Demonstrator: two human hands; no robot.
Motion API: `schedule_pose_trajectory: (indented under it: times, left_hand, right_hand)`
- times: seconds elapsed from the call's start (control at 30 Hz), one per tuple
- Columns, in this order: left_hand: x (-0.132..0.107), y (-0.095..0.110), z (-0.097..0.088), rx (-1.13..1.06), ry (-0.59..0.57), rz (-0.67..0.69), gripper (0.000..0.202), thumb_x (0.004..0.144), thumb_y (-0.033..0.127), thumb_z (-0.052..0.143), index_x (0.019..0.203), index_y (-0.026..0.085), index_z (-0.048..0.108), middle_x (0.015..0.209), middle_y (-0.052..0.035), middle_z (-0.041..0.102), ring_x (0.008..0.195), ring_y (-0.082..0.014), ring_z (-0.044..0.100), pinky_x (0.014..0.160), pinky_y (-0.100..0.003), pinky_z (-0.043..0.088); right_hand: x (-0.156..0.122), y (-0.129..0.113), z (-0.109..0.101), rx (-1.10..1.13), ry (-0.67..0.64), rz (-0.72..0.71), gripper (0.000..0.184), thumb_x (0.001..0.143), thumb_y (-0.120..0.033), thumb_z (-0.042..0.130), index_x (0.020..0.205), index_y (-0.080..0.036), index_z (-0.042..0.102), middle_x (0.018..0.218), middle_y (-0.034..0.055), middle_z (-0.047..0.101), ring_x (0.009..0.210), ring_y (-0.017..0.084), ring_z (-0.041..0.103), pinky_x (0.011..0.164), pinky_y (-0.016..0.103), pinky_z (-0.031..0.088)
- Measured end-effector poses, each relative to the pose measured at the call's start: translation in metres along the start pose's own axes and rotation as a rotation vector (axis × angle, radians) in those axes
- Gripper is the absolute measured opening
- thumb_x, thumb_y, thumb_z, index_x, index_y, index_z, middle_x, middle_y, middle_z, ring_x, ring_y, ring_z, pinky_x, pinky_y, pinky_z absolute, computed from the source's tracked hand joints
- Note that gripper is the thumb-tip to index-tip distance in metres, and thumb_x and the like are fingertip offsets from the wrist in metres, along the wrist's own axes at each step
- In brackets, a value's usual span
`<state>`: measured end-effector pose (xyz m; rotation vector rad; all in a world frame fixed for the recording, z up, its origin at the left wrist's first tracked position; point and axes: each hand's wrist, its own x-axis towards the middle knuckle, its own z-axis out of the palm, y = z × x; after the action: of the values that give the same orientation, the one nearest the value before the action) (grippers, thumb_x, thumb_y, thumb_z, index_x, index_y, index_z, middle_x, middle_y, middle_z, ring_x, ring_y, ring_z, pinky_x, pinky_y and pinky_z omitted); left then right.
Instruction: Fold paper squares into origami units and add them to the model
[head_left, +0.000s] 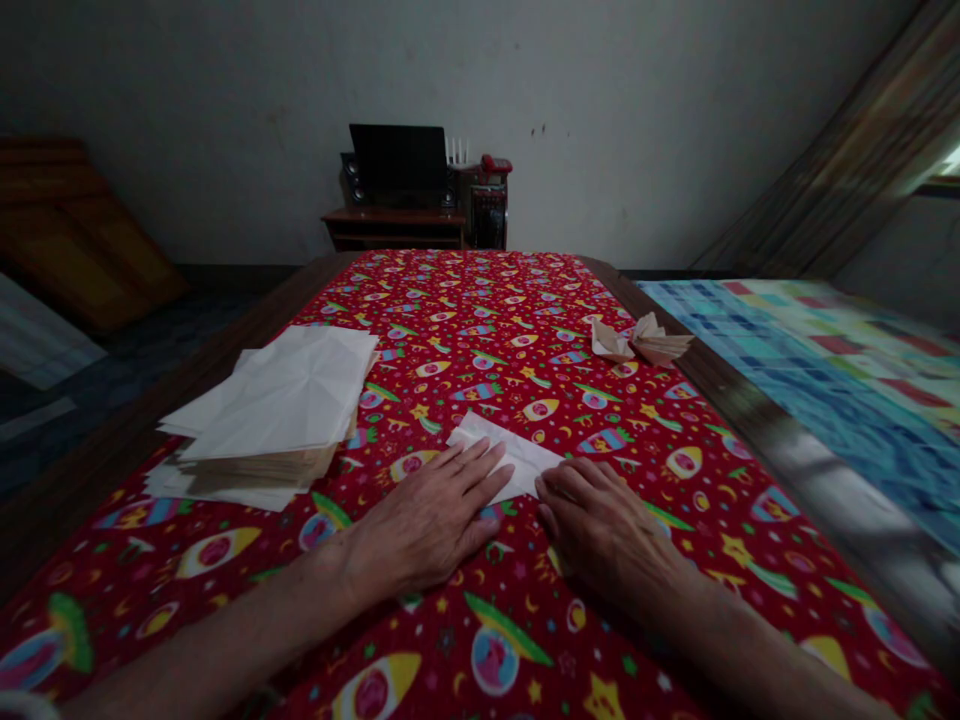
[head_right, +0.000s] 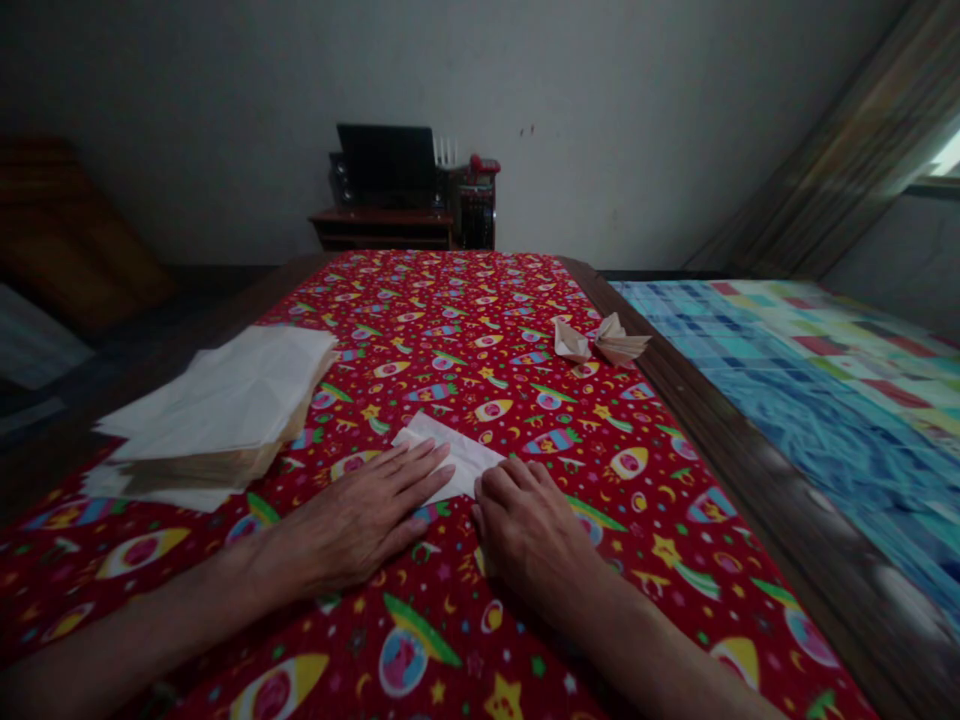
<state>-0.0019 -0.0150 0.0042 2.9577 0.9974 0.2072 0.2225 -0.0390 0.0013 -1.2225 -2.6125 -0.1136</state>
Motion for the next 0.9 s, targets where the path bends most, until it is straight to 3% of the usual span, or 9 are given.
schedule_pose_trajectory:
  times: [0.23,0.37,0.5,0.6,0.67,0.77,0.9]
  left_hand:
    - [-0.013,-0.011,0.000,0.075,0.053,-0.089,0.051,0.095,0.039,0.039,0.140,0.015,0.037,0.148,-0.0109,0.035,0.137,-0.0257,0.031,0.111,-0.044,0.029]
    - [-0.014,-0.022,-0.001,0.042,0.082,-0.133,0.043,0.097,0.036,0.037,0.135,0.018,0.044,0.144,-0.0094,0.042,0.133,-0.0240,0.038,0.109,-0.047,0.029]
    - [-0.002,-0.039,-0.005,-0.031,0.219,-0.146,0.031,0.097,0.028,0.037,0.112,0.019,0.063,0.117,-0.0062,0.066,0.111,-0.0199,0.058,0.102,-0.043,0.038]
    - [0.017,-0.052,-0.007,-0.104,0.292,-0.138,0.024,0.093,0.026,0.047,0.092,0.017,0.069,0.095,-0.0048,0.070,0.094,-0.0185,0.062,0.091,-0.036,0.045]
    - [0.031,-0.060,-0.006,-0.166,0.286,-0.117,0.019,0.090,0.026,0.054,0.100,0.017,0.066,0.100,-0.0047,0.067,0.099,-0.0187,0.058,0.091,-0.034,0.045]
    - [0.046,-0.067,-0.005,-0.233,0.187,-0.112,0.048,0.079,0.033,0.068,0.123,0.019,0.055,0.116,-0.0064,0.059,0.109,-0.0209,0.053,0.094,-0.035,0.044]
    - [0.053,-0.069,-0.009,-0.262,0.058,-0.175,0.060,0.071,0.034,0.074,0.125,0.017,0.054,0.114,-0.0080,0.056,0.109,-0.0223,0.053,0.093,-0.033,0.044]
  right_hand:
    - [-0.002,0.002,0.002,-0.009,0.046,0.003,0.020,0.093,-0.017,0.044,0.080,-0.016,0.060,0.085,0.0064,0.058,0.081,0.019,0.049,0.075,0.034,0.043]
    - [-0.001,0.001,0.001,0.019,0.062,0.024,0.020,0.093,-0.018,0.045,0.081,-0.016,0.061,0.084,0.0070,0.058,0.080,0.018,0.050,0.074,0.033,0.043]
    - [0.002,0.004,0.002,0.067,0.137,0.062,0.022,0.093,-0.024,0.048,0.077,-0.017,0.062,0.080,0.0067,0.058,0.077,0.018,0.050,0.068,0.031,0.041]
    - [0.008,0.009,0.006,0.055,0.187,0.081,0.022,0.091,-0.026,0.053,0.072,-0.017,0.061,0.077,0.0059,0.059,0.073,0.018,0.049,0.065,0.031,0.039]
    - [0.011,0.012,0.008,0.051,0.194,0.116,0.021,0.090,-0.026,0.054,0.071,-0.017,0.059,0.075,0.0053,0.058,0.072,0.018,0.049,0.065,0.031,0.038]
    - [0.011,0.016,0.010,0.132,0.196,0.176,0.015,0.090,-0.027,0.052,0.079,-0.018,0.057,0.080,0.0050,0.056,0.077,0.018,0.048,0.068,0.031,0.039]
    - [0.006,0.021,0.015,0.256,0.233,0.208,0.015,0.089,-0.032,0.055,0.098,-0.020,0.055,0.094,0.0065,0.054,0.087,0.020,0.049,0.074,0.033,0.042]
